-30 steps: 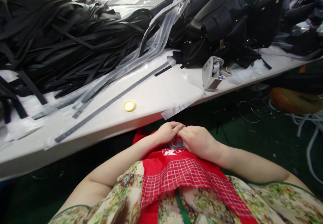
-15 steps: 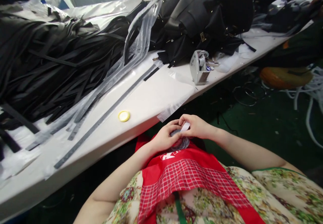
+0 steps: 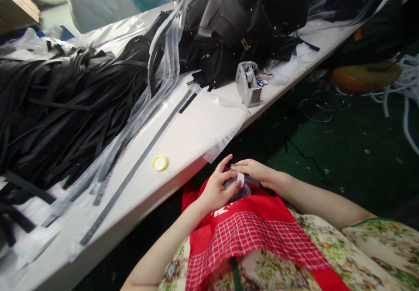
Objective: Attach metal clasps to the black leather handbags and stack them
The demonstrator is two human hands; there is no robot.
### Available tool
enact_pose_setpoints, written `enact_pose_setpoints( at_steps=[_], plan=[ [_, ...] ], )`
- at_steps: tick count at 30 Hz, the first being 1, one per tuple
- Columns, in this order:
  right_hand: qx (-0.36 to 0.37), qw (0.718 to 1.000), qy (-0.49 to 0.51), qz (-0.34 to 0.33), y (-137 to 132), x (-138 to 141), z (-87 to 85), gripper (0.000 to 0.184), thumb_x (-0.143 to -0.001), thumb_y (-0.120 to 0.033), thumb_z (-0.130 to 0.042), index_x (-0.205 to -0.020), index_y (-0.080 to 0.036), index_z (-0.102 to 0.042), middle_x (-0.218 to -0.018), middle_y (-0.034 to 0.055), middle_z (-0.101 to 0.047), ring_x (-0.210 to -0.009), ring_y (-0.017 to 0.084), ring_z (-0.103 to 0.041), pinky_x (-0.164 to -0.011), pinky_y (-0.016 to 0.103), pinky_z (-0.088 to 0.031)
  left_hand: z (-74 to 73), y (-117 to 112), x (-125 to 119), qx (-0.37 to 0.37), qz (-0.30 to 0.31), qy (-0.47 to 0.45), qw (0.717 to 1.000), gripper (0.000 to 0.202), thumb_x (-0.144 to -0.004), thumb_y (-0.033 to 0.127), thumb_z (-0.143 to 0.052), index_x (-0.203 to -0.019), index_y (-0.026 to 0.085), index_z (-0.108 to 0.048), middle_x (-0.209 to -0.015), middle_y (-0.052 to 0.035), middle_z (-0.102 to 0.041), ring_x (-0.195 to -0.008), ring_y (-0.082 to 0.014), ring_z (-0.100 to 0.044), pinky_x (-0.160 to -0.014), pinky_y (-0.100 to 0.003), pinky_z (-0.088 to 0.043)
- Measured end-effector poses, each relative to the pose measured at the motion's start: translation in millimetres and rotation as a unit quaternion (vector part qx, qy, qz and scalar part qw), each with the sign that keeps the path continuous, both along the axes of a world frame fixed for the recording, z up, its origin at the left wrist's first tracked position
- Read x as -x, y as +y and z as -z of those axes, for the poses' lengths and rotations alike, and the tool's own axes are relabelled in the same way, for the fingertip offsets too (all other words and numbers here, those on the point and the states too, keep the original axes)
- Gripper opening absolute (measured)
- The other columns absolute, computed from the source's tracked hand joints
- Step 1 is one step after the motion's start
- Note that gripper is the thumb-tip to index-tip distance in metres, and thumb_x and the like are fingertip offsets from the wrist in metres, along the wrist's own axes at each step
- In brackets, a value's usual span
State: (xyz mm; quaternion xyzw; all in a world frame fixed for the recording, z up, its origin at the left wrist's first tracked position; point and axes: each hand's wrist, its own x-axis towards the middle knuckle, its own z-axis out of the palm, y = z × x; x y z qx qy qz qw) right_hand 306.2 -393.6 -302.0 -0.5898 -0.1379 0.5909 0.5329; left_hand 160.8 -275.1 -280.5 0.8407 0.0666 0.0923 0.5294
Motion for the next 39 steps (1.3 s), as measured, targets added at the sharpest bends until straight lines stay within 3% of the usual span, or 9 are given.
enact_pose_setpoints(
  at_steps=[5,8,13,18,24,31,34,39],
  plan=[
    [-0.034,0.994,-0.051,0.093,6.4,17.2,1.7,0.041,-0.069,-0.053,-0.072,-0.067,-0.013,-0.065,-0.058,0.0003,-0.060,-0.050,0.009,-0.048,-0.049,0.023,-0.036,1.8,-2.0,0.3,0.021,-0.123,0.014,0.992,0.011,-0.082,0.023,-0.061,-0.081,0.019,-0.071,-0.127,-0.0105,-0.055,-0.116,-0.0224,-0.056,-0.101,-0.037,-0.044],
    [-0.035,0.992,-0.051,0.107,7.8,17.2,-2.6,0.043,-0.069,-0.056,-0.071,-0.065,-0.014,-0.064,-0.057,0.0007,-0.060,-0.049,0.009,-0.048,-0.049,0.024,-0.035,2.9,-4.1,1.2,0.031,-0.148,0.005,0.989,0.012,-0.082,0.026,-0.063,-0.074,0.019,-0.069,-0.110,-0.0084,-0.062,-0.102,-0.0191,-0.061,-0.093,-0.034,-0.048],
    [-0.046,0.997,0.002,0.060,2.8,11.0,-16.1,0.055,-0.076,-0.065,-0.060,-0.066,-0.011,-0.066,-0.061,0.0052,-0.064,-0.053,0.010,-0.053,-0.052,0.024,-0.037,9.0,-6.1,4.6,0.016,-0.170,-0.015,0.985,0.013,-0.083,0.025,-0.061,-0.074,0.020,-0.069,-0.109,-0.0072,-0.063,-0.100,-0.0179,-0.061,-0.092,-0.032,-0.048],
    [-0.035,0.999,0.015,0.003,-2.3,7.6,-23.4,0.039,-0.062,-0.042,-0.081,-0.082,-0.011,-0.070,-0.072,0.0044,-0.068,-0.059,0.011,-0.058,-0.060,0.024,-0.044,7.8,-6.7,7.5,-0.006,-0.156,-0.030,0.987,0.016,-0.086,0.028,-0.059,-0.080,0.021,-0.072,-0.115,-0.0076,-0.059,-0.107,-0.0189,-0.058,-0.096,-0.034,-0.046],
    [-0.014,0.995,-0.096,-0.007,0.7,8.9,-19.1,0.035,-0.067,-0.045,-0.077,-0.063,-0.012,-0.066,-0.057,-0.0005,-0.060,-0.052,0.008,-0.048,-0.050,0.022,-0.035,3.3,-7.7,6.8,0.003,-0.150,-0.003,0.989,0.015,-0.084,0.031,-0.061,-0.079,0.020,-0.070,-0.107,-0.0074,-0.060,-0.100,-0.0192,-0.060,-0.091,-0.035,-0.049],
    [-0.028,0.979,-0.190,-0.064,2.1,5.6,-18.6,0.033,-0.071,-0.044,-0.073,-0.071,-0.012,-0.071,-0.066,0.0023,-0.067,-0.058,0.012,-0.054,-0.054,0.023,-0.039,9.6,-11.3,6.9,0.008,-0.210,0.022,0.978,0.022,-0.077,0.032,-0.068,-0.085,0.017,-0.054,-0.104,-0.0089,-0.061,-0.094,-0.0197,-0.060,-0.085,-0.036,-0.047],
    [-0.039,0.951,-0.296,-0.073,2.8,4.5,-23.7,0.031,-0.075,-0.044,-0.068,-0.072,-0.014,-0.073,-0.069,0.0041,-0.070,-0.062,0.015,-0.060,-0.056,0.025,-0.042,10.9,-8.2,6.8,0.052,-0.170,0.110,0.978,0.032,-0.079,0.042,-0.065,-0.094,0.016,-0.054,-0.091,-0.0064,-0.063,-0.081,-0.0180,-0.060,-0.073,-0.032,-0.047],
    [-0.090,0.863,-0.486,-0.109,3.8,2.5,-36.7,0.019,-0.080,-0.036,-0.065,-0.082,-0.020,-0.076,-0.079,0.0054,-0.073,-0.071,0.018,-0.066,-0.066,0.028,-0.048,8.3,7.9,3.7,0.269,0.008,0.191,0.944,0.042,-0.072,0.051,-0.069,-0.084,0.012,-0.058,-0.068,-0.0029,-0.062,-0.058,-0.0123,-0.055,-0.056,-0.024,-0.043]
  ],
)
